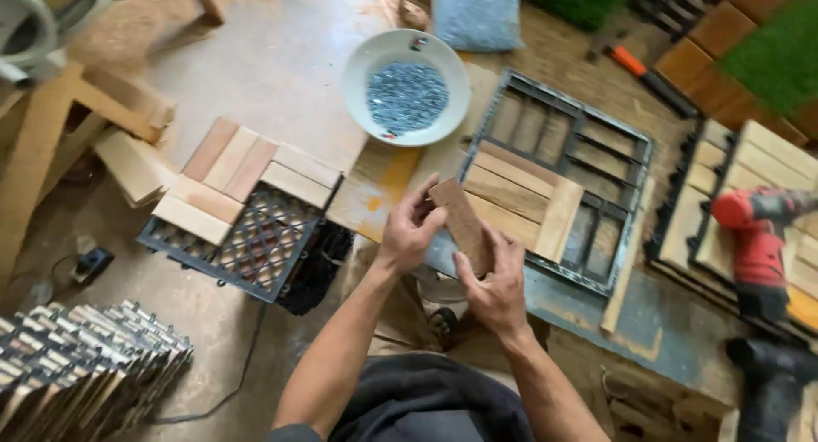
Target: The person arranges small wooden tiles into a metal frame on a workbench, then places a black plastic grid over the tiles and secures it with a cordless drill and screws. The person repeatedly picks tiles, aligns them in the frame, and fastens the grid.
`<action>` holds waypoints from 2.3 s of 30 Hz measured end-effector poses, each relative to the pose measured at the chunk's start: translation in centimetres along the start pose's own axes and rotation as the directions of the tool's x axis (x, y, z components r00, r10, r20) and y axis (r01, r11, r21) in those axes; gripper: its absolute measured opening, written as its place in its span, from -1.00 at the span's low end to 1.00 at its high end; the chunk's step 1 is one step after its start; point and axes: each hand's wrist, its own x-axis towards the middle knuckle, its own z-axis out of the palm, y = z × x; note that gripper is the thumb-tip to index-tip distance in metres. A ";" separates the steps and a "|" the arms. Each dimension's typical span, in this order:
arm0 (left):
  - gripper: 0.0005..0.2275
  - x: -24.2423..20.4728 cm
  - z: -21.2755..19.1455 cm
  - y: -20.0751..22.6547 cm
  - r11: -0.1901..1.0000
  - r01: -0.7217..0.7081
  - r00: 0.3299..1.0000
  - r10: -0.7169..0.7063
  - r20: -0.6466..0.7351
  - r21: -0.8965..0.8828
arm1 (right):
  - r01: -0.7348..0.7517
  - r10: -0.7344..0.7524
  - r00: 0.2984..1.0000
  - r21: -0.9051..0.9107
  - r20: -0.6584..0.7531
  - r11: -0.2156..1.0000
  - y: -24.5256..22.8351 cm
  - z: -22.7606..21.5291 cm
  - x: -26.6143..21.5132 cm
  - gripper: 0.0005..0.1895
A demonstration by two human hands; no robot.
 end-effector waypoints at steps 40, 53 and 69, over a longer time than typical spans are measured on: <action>-0.55 9.9 20.1 -16.0 0.076 -0.620 0.774 0.227 0.591 0.781 | -0.047 0.082 0.996 -0.574 0.035 0.817 12.7 -10.5 -0.5 -0.45; -0.47 3.8 11.7 -8.0 -0.094 -0.619 0.781 0.037 0.624 0.780 | 0.025 0.021 0.997 -0.583 0.071 0.812 11.4 -7.4 -2.0 -0.12; -0.45 -8.0 -25.1 1.7 0.270 0.513 0.751 0.317 -0.579 0.815 | 0.527 -0.484 0.691 0.083 0.537 0.846 -2.4 26.7 -2.9 -0.29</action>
